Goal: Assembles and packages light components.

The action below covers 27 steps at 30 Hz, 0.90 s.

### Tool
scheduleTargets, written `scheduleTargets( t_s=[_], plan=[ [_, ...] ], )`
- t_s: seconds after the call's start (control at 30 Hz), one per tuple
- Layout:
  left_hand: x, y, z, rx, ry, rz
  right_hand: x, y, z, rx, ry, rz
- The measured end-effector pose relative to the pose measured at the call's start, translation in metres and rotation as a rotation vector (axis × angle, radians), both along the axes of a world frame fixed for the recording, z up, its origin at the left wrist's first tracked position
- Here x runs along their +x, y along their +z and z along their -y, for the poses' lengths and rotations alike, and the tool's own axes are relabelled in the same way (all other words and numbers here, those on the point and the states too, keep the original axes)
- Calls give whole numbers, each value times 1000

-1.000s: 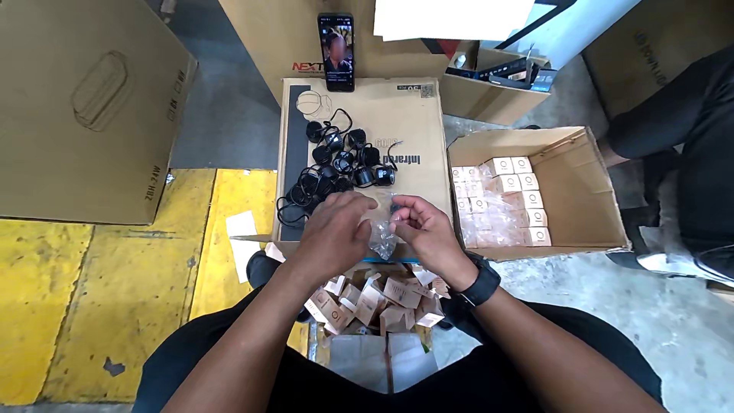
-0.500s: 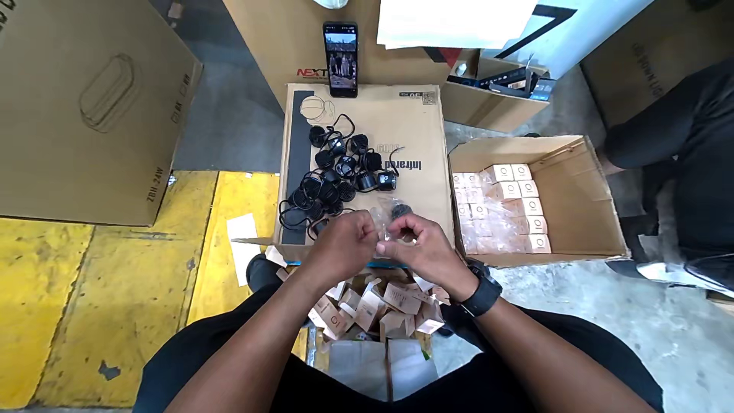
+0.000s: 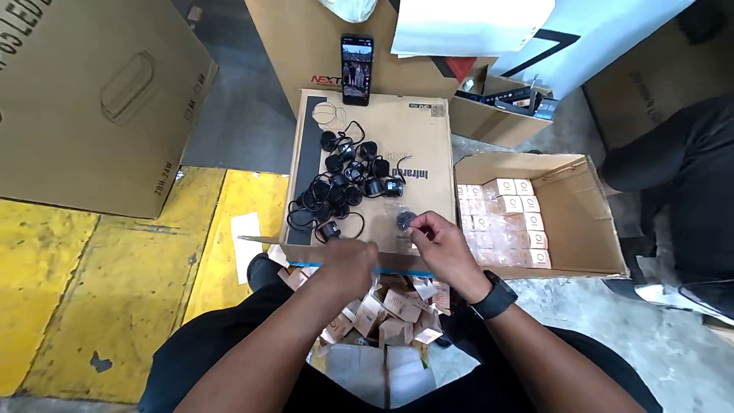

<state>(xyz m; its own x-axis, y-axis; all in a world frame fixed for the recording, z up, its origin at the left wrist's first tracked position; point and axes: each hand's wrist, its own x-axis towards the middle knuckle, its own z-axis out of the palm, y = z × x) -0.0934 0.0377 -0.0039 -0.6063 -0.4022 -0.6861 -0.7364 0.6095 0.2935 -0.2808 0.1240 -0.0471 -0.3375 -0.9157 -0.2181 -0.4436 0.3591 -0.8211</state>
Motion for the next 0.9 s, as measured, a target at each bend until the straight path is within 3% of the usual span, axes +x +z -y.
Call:
scheduleTargets(
  t_s=[0.1,0.3,0.37,0.53,0.7,0.8,0.9],
  plan=[
    [-3,-3,-28,155,-185,-28,7,-7,-2,-17,116,-54],
    [-11,3,-69,243,-401,-5,37,-34,8,69,479,-288],
    [-12,4,-73,245,-433,24,54,-43,24,6,542,-396],
    [-12,3,-69,238,-437,30,96,-42,100,-86,490,-547],
    [-16,8,-66,241,-404,65,108,-43,168,-13,273,-488],
    [-16,9,-65,235,-398,68,109,-41,187,163,298,-466],
    [-16,13,-61,234,-377,76,98,-37,189,141,214,-321]
  ],
)
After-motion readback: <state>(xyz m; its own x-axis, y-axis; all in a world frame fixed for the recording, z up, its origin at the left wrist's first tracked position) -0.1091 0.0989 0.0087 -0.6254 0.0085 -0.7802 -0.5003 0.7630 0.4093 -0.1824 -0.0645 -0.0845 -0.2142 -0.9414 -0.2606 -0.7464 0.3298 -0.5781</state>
